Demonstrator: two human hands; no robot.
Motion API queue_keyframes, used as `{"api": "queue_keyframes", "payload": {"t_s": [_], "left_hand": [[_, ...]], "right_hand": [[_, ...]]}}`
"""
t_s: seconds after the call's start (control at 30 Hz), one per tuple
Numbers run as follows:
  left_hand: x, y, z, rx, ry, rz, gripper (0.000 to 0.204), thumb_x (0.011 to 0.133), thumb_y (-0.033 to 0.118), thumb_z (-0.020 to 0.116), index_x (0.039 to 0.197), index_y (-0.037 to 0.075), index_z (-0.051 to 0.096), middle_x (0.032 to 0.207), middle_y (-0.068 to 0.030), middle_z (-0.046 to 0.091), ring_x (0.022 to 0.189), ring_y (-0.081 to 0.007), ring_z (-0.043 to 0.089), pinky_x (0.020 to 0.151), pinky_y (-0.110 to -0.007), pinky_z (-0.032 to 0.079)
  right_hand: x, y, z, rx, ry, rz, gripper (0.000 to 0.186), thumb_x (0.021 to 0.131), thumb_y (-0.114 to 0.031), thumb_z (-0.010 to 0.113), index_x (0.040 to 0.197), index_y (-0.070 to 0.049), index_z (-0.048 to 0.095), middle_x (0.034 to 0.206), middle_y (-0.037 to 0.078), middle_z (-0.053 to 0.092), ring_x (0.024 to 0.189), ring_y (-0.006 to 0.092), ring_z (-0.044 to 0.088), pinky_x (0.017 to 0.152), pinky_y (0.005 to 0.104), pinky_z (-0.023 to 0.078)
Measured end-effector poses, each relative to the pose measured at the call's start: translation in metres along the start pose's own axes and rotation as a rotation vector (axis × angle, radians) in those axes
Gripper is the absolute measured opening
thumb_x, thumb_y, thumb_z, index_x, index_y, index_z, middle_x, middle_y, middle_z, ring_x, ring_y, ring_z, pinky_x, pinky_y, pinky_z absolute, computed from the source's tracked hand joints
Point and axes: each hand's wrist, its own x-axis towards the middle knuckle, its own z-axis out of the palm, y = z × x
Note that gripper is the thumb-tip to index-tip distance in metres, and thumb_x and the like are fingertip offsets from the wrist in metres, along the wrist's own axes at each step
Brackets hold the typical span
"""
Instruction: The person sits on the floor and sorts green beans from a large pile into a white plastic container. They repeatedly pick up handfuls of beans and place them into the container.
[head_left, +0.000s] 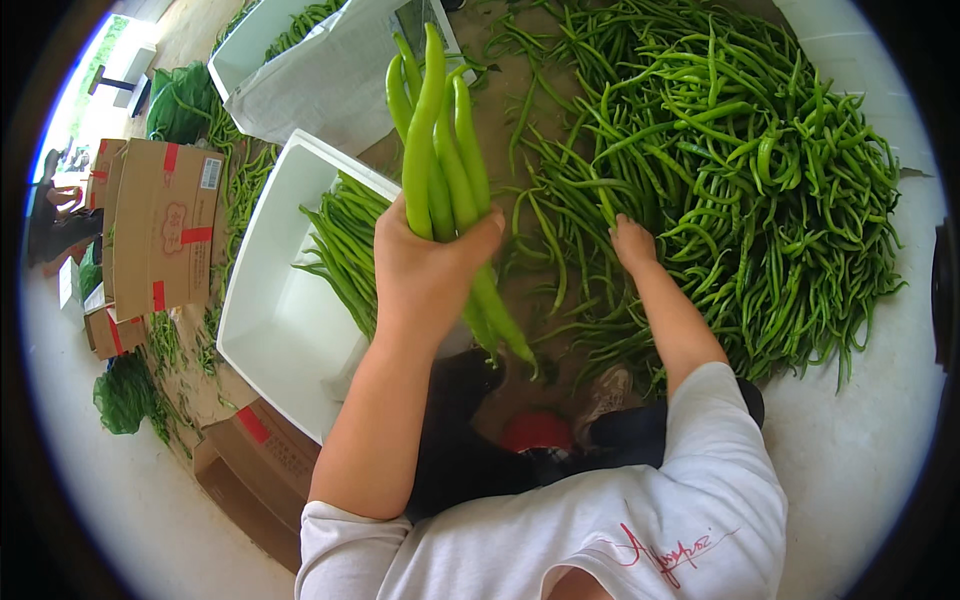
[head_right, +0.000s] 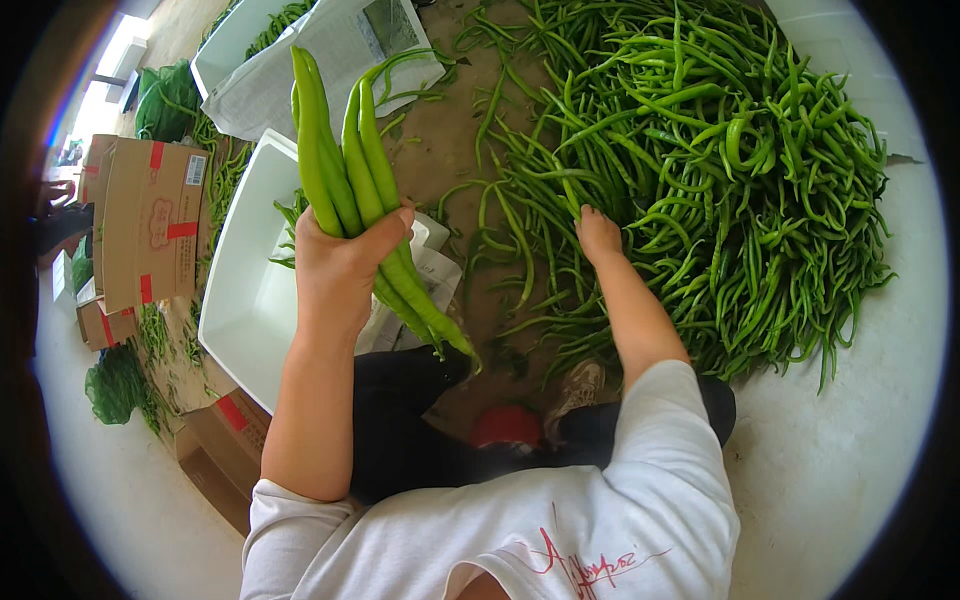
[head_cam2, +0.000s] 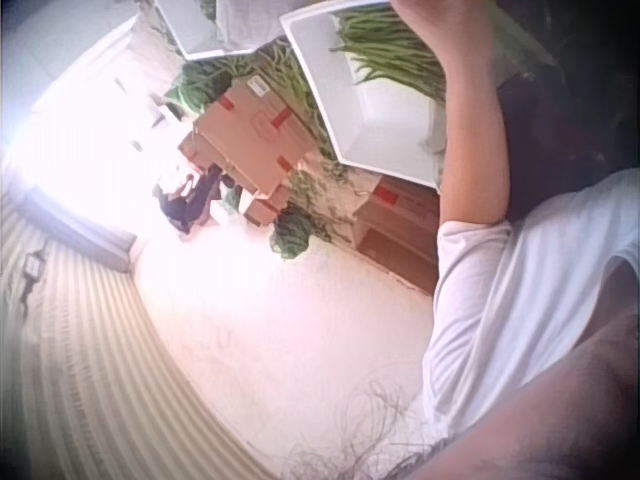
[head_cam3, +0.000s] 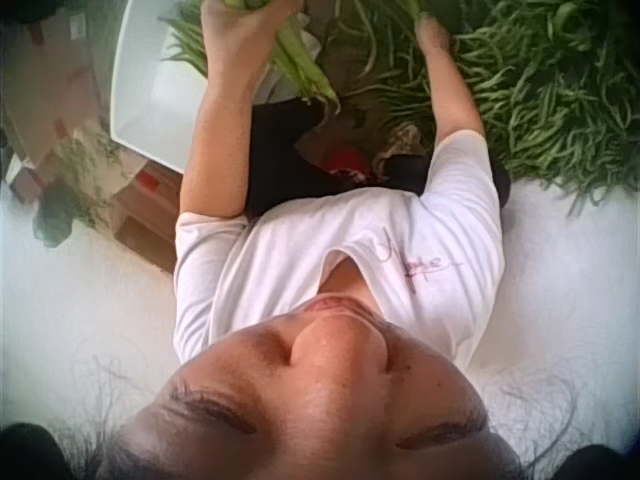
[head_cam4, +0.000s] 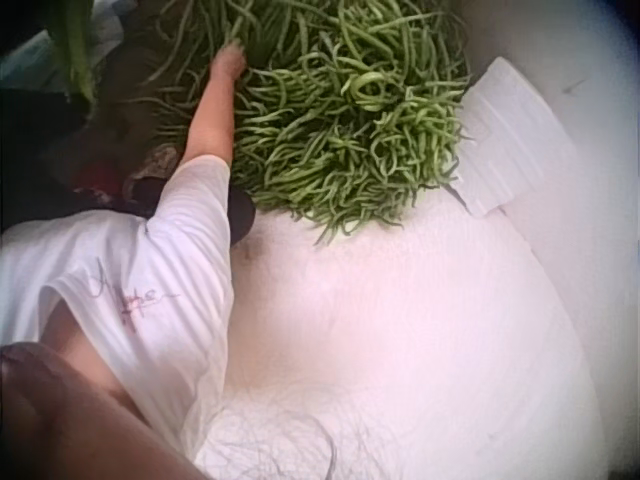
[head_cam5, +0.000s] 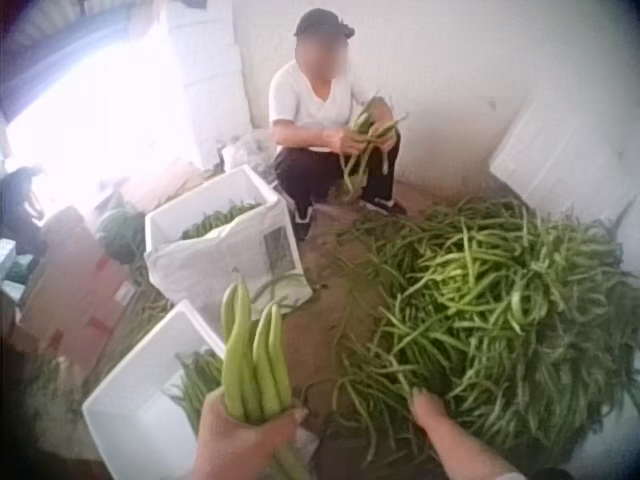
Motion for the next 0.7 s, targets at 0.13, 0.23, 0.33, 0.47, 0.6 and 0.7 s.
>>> {"api": "queue_keyframes", "payload": {"t_s": [0.13,0.23,0.33,0.47,0.6,0.7], "left_hand": [[0.002,-0.002,-0.005,-0.026,-0.008,-0.117,0.02,0.073,0.006,0.072,0.087,0.0,0.06,0.076,-0.0022,0.061,0.066,-0.01,0.055,0.062,-0.026,0.045],[0.002,-0.001,0.002,-0.188,-0.087,-0.204,0.021,0.073,0.005,0.072,0.089,0.0,0.06,0.076,-0.0054,0.063,0.067,-0.0133,0.058,0.062,-0.029,0.046],[0.0,-0.005,0.013,-0.225,-0.134,-0.199,0.021,0.073,0.004,0.072,0.09,0.0,0.06,0.076,-0.0073,0.064,0.068,-0.0155,0.06,0.062,-0.03,0.047],[-0.006,-0.008,0.029,-0.214,-0.252,-0.172,0.022,0.073,0.003,0.072,0.092,0.0,0.06,0.077,-0.0073,0.064,0.068,-0.0157,0.06,0.062,-0.029,0.048],[-0.023,-0.014,0.048,-0.284,-0.27,-0.135,0.029,0.07,0.007,0.08,0.091,0.001,0.061,0.081,-0.0043,0.064,0.071,-0.0141,0.06,0.065,-0.03,0.05],[-0.044,-0.01,0.062,-0.4,-0.391,-0.069,0.035,0.068,0.006,0.082,0.095,0.001,0.06,0.082,-0.0036,0.064,0.072,-0.0133,0.061,0.065,-0.028,0.051]], "right_hand": [[-0.023,0.004,-0.056,0.281,-0.056,-0.136,0.034,0.096,-0.032,0.049,0.109,-0.001,0.054,0.09,0.017,0.063,0.092,0.0343,0.06,0.077,0.044,0.049],[-0.045,0.011,-0.109,0.666,-0.082,-0.237,0.033,0.1,-0.033,0.043,0.111,-0.004,0.055,0.082,0.006,0.062,0.084,0.0241,0.058,0.083,0.0361,0.043],[-0.091,-0.008,-0.168,0.948,-0.034,-0.302,0.032,0.101,-0.031,0.041,0.111,-0.004,0.055,0.079,0.002,0.06,0.081,0.0172,0.055,0.082,0.0341,0.042],[-0.136,-0.024,-0.203,1.094,0.077,-0.317,0.032,0.101,-0.029,0.041,0.115,-0.004,0.054,0.08,0.001,0.06,0.08,0.0121,0.053,0.077,0.0286,0.042],[-0.186,-0.069,-0.22,0.986,0.129,-0.395,0.019,0.089,-0.013,0.062,0.105,-0.004,0.058,0.074,-0.002,0.059,0.065,0.0067,0.052,0.06,0.0244,0.042],[-0.219,-0.095,-0.24,0.747,0.126,-0.411,0.022,0.081,-0.004,0.068,0.102,-0.002,0.06,0.074,-0.001,0.06,0.065,0.0067,0.053,0.06,0.0236,0.044]]}}
